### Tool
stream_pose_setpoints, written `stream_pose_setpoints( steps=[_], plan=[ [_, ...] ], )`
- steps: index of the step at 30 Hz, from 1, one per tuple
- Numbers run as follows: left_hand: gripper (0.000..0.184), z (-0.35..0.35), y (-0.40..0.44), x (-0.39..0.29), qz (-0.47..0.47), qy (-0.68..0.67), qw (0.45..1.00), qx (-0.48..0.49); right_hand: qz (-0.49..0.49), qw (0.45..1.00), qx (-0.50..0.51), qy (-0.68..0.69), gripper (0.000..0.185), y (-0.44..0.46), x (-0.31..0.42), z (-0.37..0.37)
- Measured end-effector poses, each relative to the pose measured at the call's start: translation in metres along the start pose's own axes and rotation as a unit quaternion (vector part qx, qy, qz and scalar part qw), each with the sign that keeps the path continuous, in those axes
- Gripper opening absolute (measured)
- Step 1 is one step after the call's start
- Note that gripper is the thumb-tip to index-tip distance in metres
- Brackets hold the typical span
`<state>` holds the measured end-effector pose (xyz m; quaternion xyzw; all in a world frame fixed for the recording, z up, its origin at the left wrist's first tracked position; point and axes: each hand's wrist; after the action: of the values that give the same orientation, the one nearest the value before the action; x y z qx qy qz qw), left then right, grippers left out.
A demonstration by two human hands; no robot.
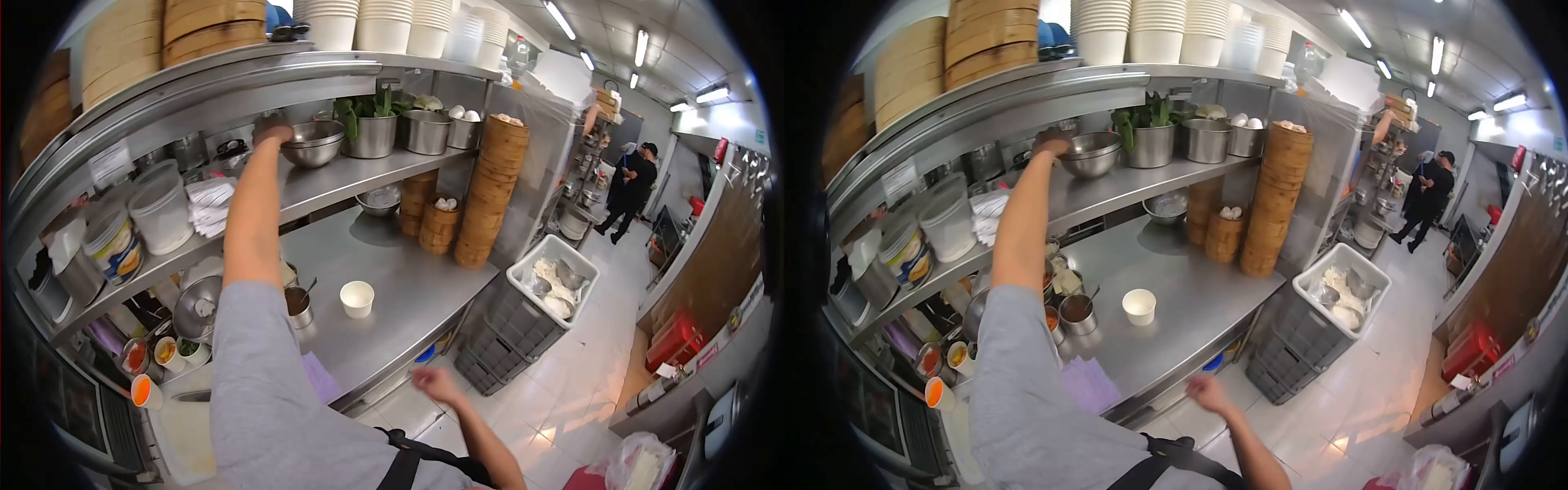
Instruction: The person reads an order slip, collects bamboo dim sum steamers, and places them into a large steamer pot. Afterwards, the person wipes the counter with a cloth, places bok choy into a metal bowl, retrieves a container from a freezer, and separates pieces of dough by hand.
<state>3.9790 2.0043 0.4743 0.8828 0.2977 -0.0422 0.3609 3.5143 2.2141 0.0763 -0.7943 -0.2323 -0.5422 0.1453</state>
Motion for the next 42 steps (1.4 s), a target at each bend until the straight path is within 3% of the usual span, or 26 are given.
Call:
stream_pose_setpoints(
  steps=[2,3,6,8,10,11,13,14,15,17,19,21,22,25,29,30,31,33,35,39,40,42],
  plan=[
    [0.034,0.001,0.016,0.004,0.024,0.002,0.998,0.056,-0.077,0.994,-0.071,-0.042,0.019,0.045,0.042,-0.063],
    [0.034,0.008,0.026,0.005,0.023,0.015,0.998,0.056,-0.027,0.996,-0.072,-0.043,0.019,0.066,0.079,-0.093],
    [0.014,0.026,0.048,0.013,0.004,0.019,0.993,0.120,-0.192,0.969,-0.107,-0.110,0.022,0.148,0.160,-0.167],
    [0.013,0.026,0.049,0.017,-0.030,-0.009,0.990,0.138,-0.310,0.937,-0.130,-0.097,0.019,0.203,0.223,-0.200],
    [0.008,0.030,0.056,0.021,-0.086,-0.058,0.978,0.181,-0.326,0.922,-0.140,-0.153,0.019,0.266,0.271,-0.230],
    [0.008,0.029,0.055,0.019,-0.096,-0.049,0.980,0.170,-0.395,0.891,-0.156,-0.160,0.019,0.300,0.286,-0.241],
    [0.009,0.022,0.047,0.011,-0.096,-0.054,0.990,0.089,-0.430,0.875,-0.159,-0.155,0.016,0.364,0.311,-0.255],
    [0.014,0.018,0.053,0.013,-0.044,0.102,0.988,0.112,-0.413,0.888,-0.140,-0.147,0.015,0.386,0.325,-0.259],
    [0.014,0.019,0.053,0.017,-0.061,0.113,0.986,0.102,-0.426,0.886,-0.125,-0.135,0.015,0.405,0.333,-0.260],
    [0.014,0.034,0.068,0.037,-0.136,-0.101,0.982,0.082,-0.403,0.898,-0.107,-0.141,0.014,0.449,0.350,-0.263],
    [0.013,0.021,0.059,0.032,-0.199,-0.185,0.958,0.091,-0.384,0.909,-0.043,-0.153,0.023,0.482,0.366,-0.266],
    [0.012,0.009,0.049,0.030,-0.247,-0.247,0.932,0.094,-0.285,0.925,0.026,-0.251,0.045,0.492,0.378,-0.260],
    [0.012,0.003,0.044,0.029,-0.266,-0.272,0.920,0.091,-0.269,0.915,0.037,-0.299,0.066,0.505,0.382,-0.253],
    [0.013,-0.015,0.028,0.032,-0.308,-0.334,0.887,0.077,-0.289,0.904,0.046,-0.312,0.067,0.483,0.387,-0.245],
    [0.019,-0.041,-0.011,0.006,-0.334,-0.368,0.868,0.006,-0.340,0.885,0.106,-0.301,0.047,0.536,0.386,-0.224],
    [0.017,-0.047,-0.024,-0.003,-0.332,-0.407,0.851,-0.006,-0.400,0.871,0.057,-0.280,0.040,0.558,0.384,-0.214],
    [0.016,-0.050,-0.034,-0.005,-0.330,-0.446,0.832,-0.018,-0.355,0.921,0.087,-0.138,0.034,0.535,0.388,-0.228],
    [0.008,-0.058,-0.057,0.000,-0.311,-0.477,0.822,0.024,-0.242,0.951,0.191,0.032,0.026,0.530,0.400,-0.237],
    [0.003,-0.073,-0.089,-0.032,-0.341,-0.503,0.793,-0.034,-0.238,0.950,0.186,0.077,0.023,0.530,0.407,-0.238],
    [0.005,-0.077,-0.128,-0.024,-0.297,-0.521,0.800,-0.033,-0.270,0.936,0.179,0.141,0.028,0.532,0.406,-0.233],
    [0.005,-0.079,-0.140,-0.024,-0.277,-0.496,0.823,-0.025,-0.269,0.937,0.177,0.139,0.028,0.531,0.403,-0.232],
    [0.005,-0.079,-0.160,-0.025,-0.254,-0.451,0.855,-0.017,-0.262,0.920,0.279,0.081,0.030,0.529,0.397,-0.230]
  ],
)
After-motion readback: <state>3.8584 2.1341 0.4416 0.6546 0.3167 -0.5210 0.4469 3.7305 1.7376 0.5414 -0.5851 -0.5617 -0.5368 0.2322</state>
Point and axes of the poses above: each hand's wrist, its own y-axis towards the middle knuckle, its own z-axis out of the palm, x = y × z, and after that the axes turned 8 degrees about y, right-handed
